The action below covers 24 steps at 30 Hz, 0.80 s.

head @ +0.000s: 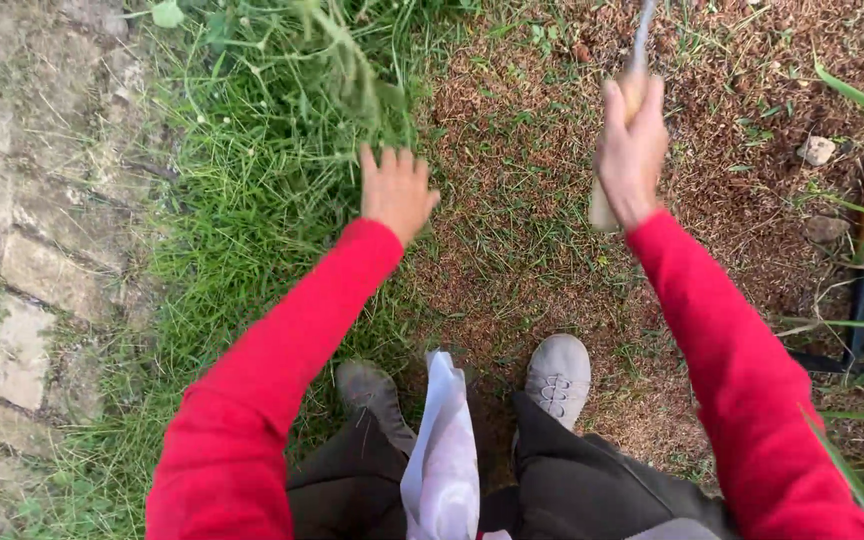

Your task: The person uses a sickle to cut tall grass in a garden area. They repeatedly swing the tool to slice through the vegetation and occasionally use their left hand to gather or clear the cut grass from the ground.

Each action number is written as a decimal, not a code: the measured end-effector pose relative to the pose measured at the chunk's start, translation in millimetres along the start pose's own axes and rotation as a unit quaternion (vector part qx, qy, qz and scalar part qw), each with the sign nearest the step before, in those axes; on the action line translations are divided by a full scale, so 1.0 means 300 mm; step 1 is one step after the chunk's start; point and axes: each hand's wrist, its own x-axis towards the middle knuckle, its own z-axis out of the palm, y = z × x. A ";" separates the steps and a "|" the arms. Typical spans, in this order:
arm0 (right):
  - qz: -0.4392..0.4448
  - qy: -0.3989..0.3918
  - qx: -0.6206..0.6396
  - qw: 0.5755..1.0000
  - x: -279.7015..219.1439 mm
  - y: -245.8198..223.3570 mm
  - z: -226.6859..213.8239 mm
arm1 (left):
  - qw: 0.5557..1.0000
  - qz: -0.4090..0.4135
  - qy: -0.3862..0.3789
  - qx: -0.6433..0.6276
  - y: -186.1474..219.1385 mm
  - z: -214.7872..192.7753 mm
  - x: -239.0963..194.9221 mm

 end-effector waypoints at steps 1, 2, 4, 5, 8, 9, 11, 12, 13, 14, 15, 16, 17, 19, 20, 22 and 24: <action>-0.018 0.014 -0.029 0.999 0.100 0.019 0.060 | 0.999 0.040 0.033 0.008 0.023 0.003 -0.044; -0.036 0.028 -0.058 0.997 0.199 0.038 0.122 | 0.994 0.081 0.066 0.015 0.046 0.008 -0.088; -0.018 0.017 -0.067 0.997 0.285 0.099 0.210 | 0.980 0.136 0.143 -0.040 0.024 -0.035 -0.233; 0.000 0.006 -0.079 0.997 0.327 0.129 0.256 | 0.952 0.191 0.217 -0.097 0.012 -0.055 -0.307; 0.017 -0.044 -0.124 0.991 0.226 0.093 0.309 | 0.915 0.248 0.253 -0.192 -0.124 -0.124 -0.511; 0.017 -0.046 -0.126 0.991 0.190 0.094 0.318 | 0.915 0.247 0.253 -0.195 -0.168 -0.129 -0.558; -0.041 -0.063 -0.183 0.980 0.109 0.105 0.327 | 0.919 0.236 0.248 -0.197 -0.251 -0.139 -0.655; -0.038 -0.064 -0.185 0.980 0.098 0.107 0.316 | 0.918 0.238 0.246 -0.200 -0.265 -0.129 -0.678; -0.057 -0.066 -0.190 0.978 0.091 0.104 0.307 | 0.919 0.216 0.255 -0.210 -0.286 -0.122 -0.698; -0.075 -0.068 -0.195 0.975 0.083 0.098 0.299 | 0.919 0.195 0.263 -0.220 -0.308 -0.117 -0.720; -0.077 -0.065 -0.195 0.976 0.085 0.090 0.292 | 0.918 0.196 0.265 -0.218 -0.326 -0.102 -0.739; -0.056 -0.075 -0.199 0.976 0.086 0.080 0.286 | 0.917 0.165 0.283 -0.228 -0.346 -0.088 -0.759; -0.033 -0.085 -0.203 0.975 0.086 0.075 0.279 | 0.914 0.134 0.298 -0.238 -0.364 -0.071 -0.778; -0.011 -0.095 -0.202 0.975 0.079 0.061 0.271 | 0.915 0.110 0.303 -0.244 -0.389 -0.021 -0.815; 0.013 -0.108 -0.201 0.974 0.075 0.055 0.272 | 0.915 0.085 0.306 -0.249 -0.401 0.006 -0.837; 0.008 -0.107 -0.193 0.975 0.051 0.047 0.260 | 0.913 0.061 0.312 -0.255 -0.415 0.056 -0.854; 0.007 -0.107 -0.187 0.976 0.004 0.039 0.240 | 0.911 0.037 0.314 -0.263 -0.430 0.097 -0.855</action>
